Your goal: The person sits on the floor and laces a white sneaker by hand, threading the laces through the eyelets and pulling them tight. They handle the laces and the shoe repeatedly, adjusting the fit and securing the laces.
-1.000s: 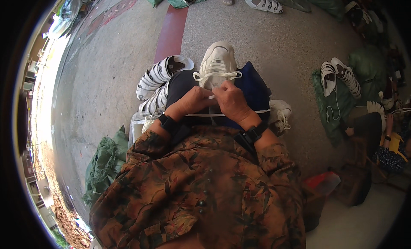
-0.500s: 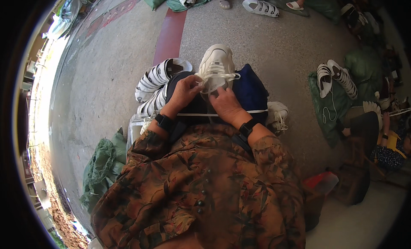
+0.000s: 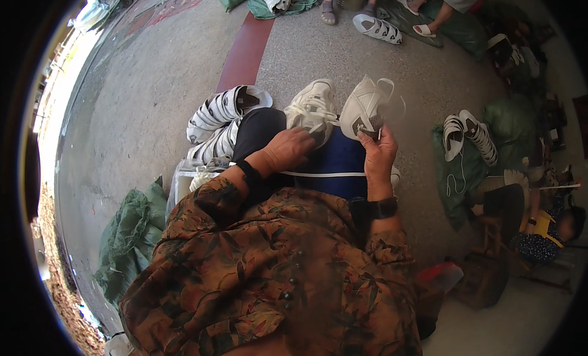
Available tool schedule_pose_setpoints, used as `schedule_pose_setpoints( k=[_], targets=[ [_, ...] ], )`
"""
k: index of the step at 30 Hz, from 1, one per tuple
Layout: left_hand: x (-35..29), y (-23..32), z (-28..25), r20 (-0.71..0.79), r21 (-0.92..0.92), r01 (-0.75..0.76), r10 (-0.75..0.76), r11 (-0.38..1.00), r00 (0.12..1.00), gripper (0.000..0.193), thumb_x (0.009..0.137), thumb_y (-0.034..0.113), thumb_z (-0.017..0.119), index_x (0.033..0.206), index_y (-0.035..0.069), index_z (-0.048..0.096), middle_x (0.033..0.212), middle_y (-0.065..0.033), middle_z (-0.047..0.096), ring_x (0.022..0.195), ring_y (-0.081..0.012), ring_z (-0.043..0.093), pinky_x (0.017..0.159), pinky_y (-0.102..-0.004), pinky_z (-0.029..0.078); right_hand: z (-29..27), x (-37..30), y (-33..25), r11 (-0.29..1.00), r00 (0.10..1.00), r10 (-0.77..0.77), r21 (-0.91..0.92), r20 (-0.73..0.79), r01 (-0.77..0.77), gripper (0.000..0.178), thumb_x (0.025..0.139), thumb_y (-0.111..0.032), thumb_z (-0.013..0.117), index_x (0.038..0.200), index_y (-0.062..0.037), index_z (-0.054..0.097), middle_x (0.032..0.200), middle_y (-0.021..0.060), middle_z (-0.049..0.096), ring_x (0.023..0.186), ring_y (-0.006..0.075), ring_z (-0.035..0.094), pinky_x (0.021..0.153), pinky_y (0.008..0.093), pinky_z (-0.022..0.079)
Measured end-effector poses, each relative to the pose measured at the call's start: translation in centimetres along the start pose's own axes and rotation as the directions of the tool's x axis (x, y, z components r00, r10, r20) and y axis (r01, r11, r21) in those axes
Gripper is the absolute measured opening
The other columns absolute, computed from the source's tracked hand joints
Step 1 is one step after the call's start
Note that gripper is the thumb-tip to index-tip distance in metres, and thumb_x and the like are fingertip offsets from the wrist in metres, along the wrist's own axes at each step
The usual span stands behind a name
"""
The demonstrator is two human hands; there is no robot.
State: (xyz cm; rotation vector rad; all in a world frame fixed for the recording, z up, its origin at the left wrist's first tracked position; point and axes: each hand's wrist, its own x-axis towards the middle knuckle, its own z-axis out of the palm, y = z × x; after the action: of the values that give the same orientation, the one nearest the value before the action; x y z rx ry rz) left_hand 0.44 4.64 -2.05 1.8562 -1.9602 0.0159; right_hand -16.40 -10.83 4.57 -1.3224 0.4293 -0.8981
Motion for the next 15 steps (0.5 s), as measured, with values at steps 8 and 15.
schedule_pose_setpoints(
  k=[8, 15],
  targets=[
    [-1.1, -2.6, -0.5, -0.290, -0.596, 0.364, -0.614, 0.716, 0.734, 0.009, 0.070, 0.008, 0.065, 0.076, 0.001, 0.065, 0.074, -0.0095, 0.064, 0.066, -0.0227, 0.062, 0.063, -0.0317, 0.050, 5.3, -2.8, 2.2, 0.543, 0.833, 0.042, -0.713, 0.552, 0.445, 0.023, 0.069, 0.005, 0.064, 0.085, -0.0002, 0.048, 0.074, 0.0205, 0.056, 0.075, 0.0407, 0.058, 0.062, 0.0420, 0.047],
    [-3.5, -5.5, -0.9, -0.240, -0.808, 0.388, -0.849, 0.443, 0.471, 0.011, 0.074, 0.005, 0.063, 0.084, 0.002, 0.066, 0.075, -0.0077, 0.065, 0.067, -0.0139, 0.061, 0.065, -0.0263, 0.048, 7.4, -3.2, 6.9, 0.280, 0.732, 0.216, -0.759, 0.646, 0.588, 0.021, 0.071, 0.003, 0.056, 0.090, -0.0022, 0.049, 0.084, 0.0212, 0.057, 0.082, 0.0422, 0.054, 0.074, 0.0480, 0.044]
  ],
)
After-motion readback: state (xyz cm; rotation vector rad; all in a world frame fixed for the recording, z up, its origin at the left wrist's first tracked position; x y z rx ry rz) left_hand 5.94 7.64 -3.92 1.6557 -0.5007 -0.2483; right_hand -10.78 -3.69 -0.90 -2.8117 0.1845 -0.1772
